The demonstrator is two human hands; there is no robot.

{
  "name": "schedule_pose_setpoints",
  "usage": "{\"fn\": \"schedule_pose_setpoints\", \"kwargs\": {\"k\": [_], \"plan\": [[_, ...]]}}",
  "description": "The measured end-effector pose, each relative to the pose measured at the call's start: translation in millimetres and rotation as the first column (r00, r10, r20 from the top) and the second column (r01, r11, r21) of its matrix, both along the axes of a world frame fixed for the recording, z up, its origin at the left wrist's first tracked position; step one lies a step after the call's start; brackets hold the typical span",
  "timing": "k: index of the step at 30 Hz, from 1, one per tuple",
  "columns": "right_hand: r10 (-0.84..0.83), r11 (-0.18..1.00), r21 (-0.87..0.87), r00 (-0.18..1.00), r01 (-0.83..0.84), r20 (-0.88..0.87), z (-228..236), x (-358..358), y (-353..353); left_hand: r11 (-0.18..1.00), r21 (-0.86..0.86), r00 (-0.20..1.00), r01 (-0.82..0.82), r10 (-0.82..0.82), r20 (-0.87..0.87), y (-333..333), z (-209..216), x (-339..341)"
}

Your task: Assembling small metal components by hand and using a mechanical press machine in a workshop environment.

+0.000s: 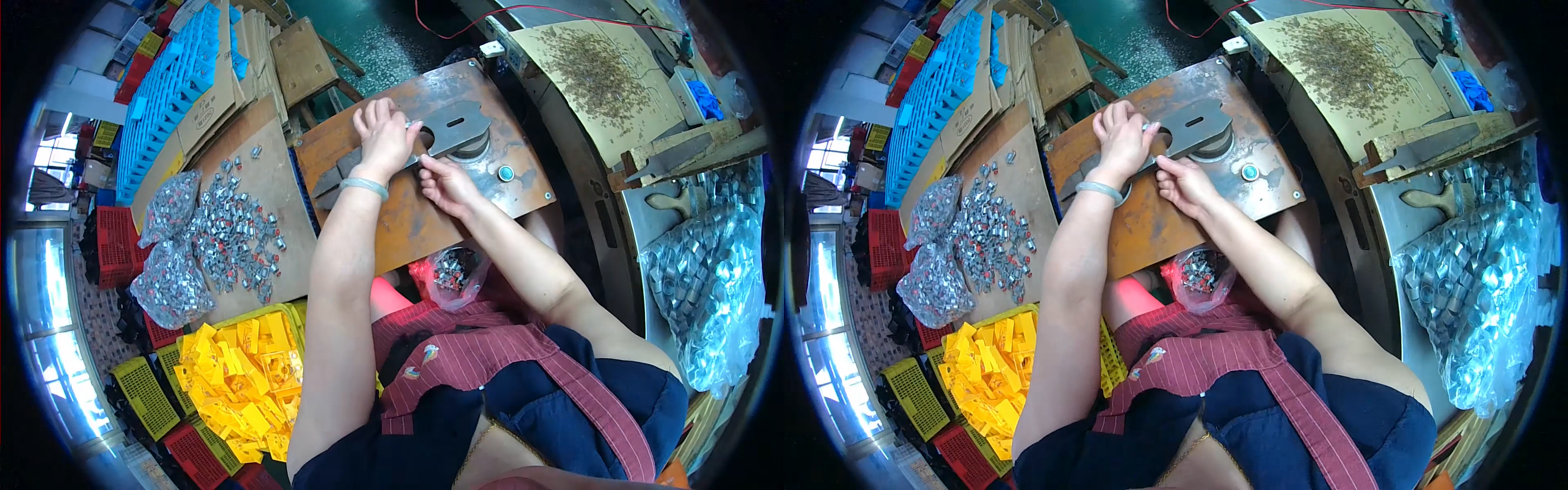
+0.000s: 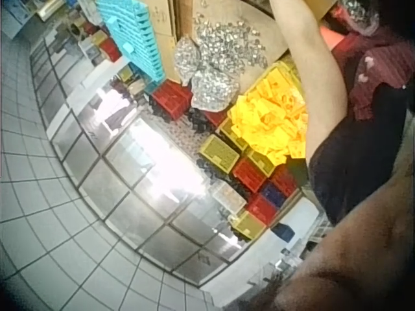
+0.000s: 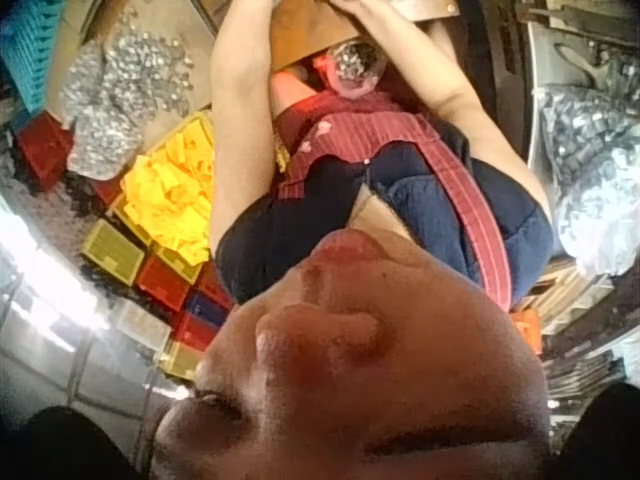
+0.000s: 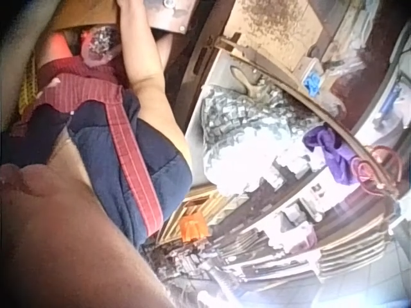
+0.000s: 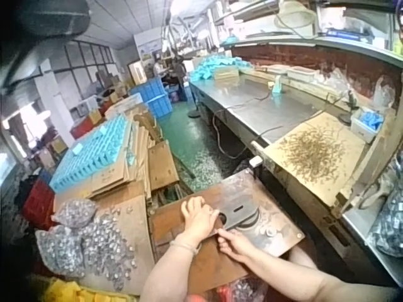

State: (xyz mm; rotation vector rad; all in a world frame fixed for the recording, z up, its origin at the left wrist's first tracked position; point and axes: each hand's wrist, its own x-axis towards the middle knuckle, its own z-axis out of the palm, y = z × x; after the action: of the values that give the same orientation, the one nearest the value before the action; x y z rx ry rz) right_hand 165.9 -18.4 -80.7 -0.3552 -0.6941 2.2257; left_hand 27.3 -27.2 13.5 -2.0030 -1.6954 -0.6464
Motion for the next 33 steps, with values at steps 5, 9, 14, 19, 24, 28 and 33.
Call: {"fn": "schedule_pose_setpoints", "kwargs": {"k": [5,9,14,19,24,28,33], "plan": [[0.357,0.931,0.074,0.934,-0.357,0.018,-17,68,-76,0.937,-0.11,0.943,0.332,-0.333,0.01,-119,-66,29],[0.541,0.673,0.142,0.614,-0.726,0.575,-55,102,-99,0.943,-0.167,0.938,0.287,-0.242,0.247,-203,-90,27],[-0.618,0.179,0.47,0.272,-0.864,0.737,-114,48,-140,0.976,0.017,0.946,-0.219,0.208,0.247,-249,-70,-114],[-0.569,-0.16,0.023,0.111,-0.987,0.815,-33,-2,-144,0.728,0.013,0.713,-0.685,0.668,0.213,-281,-75,-168],[-0.6,-0.24,0.912,0.79,-0.332,0.129,38,-136,-175,0.76,-0.107,0.742,-0.641,0.649,0.167,-285,-89,-171],[-0.603,-0.4,0.826,0.793,-0.396,0.088,21,-211,-139,0.868,-0.079,0.84,-0.49,0.495,0.221,-296,-96,-163],[-0.334,-0.443,0.793,0.898,-0.418,0.287,27,-202,-123,0.927,0.062,0.894,-0.37,0.337,0.295,-317,-96,-160]]}}
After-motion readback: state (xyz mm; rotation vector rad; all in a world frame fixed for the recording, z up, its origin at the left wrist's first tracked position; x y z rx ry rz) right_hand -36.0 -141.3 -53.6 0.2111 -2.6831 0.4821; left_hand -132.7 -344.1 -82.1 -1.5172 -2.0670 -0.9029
